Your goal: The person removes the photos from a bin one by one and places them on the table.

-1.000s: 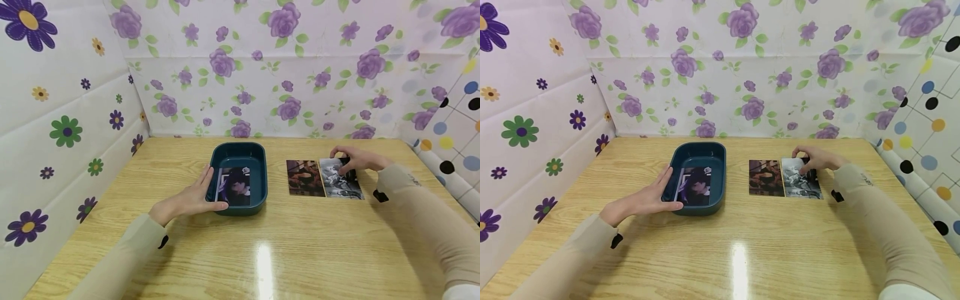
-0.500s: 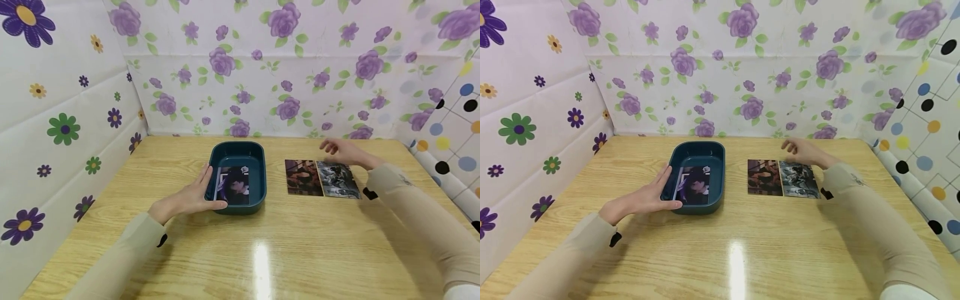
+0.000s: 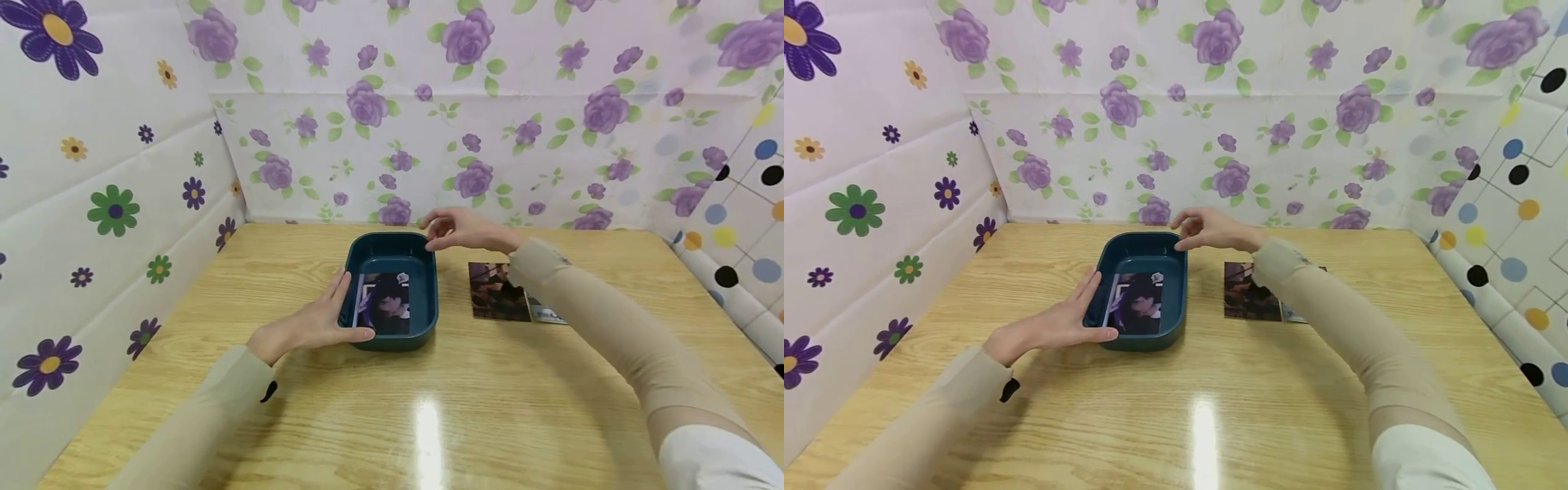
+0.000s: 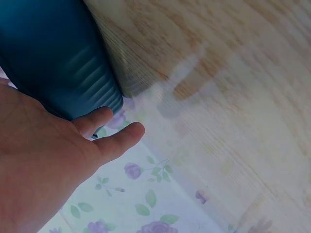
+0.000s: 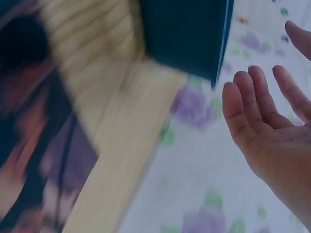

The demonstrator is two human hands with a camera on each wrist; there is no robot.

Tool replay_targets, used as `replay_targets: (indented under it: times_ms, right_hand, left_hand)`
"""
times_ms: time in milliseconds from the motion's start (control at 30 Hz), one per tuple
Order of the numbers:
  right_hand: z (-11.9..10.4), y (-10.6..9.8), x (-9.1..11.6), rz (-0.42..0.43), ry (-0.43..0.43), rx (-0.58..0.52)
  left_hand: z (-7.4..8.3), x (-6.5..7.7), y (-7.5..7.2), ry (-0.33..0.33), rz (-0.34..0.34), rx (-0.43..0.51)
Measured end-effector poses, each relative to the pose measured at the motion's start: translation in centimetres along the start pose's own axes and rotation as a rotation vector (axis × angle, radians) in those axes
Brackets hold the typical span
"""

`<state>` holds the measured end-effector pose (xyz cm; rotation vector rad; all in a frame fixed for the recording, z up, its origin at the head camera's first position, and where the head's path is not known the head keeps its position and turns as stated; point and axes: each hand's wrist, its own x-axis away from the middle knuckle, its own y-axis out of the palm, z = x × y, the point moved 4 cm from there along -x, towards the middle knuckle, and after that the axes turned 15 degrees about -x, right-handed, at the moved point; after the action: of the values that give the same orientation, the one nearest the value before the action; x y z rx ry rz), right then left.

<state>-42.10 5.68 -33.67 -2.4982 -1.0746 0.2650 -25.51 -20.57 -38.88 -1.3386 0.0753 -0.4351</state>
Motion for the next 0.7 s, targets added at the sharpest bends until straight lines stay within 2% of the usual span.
replay_targets:
  times_ms: [167, 233, 400, 500, 700]
  right_hand:
    - [-0.8, 3.4, -3.8, -0.132, -0.035, 0.068]
    - [-0.9, 4.6, -5.0, -0.195, -0.019, 0.087]
    - [-0.5, 7.1, -7.0, -0.313, 0.046, 0.237]
    - [-0.1, 8.3, -7.9, -0.349, 0.048, 0.309]
    - [0.6, 9.4, -8.7, -0.372, 0.106, 0.359]
  left_hand:
    - [-0.2, -0.2, 0.2, -0.006, -0.002, 0.0]
    - [-0.3, -0.2, 0.2, -0.008, 0.002, 0.002]
    - [-0.3, -0.3, 0.3, -0.001, 0.006, -0.007]
    - [-0.4, -0.1, 0.3, -0.001, 0.001, -0.007]
    - [-0.4, 0.0, 0.3, 0.003, 0.005, 0.01]
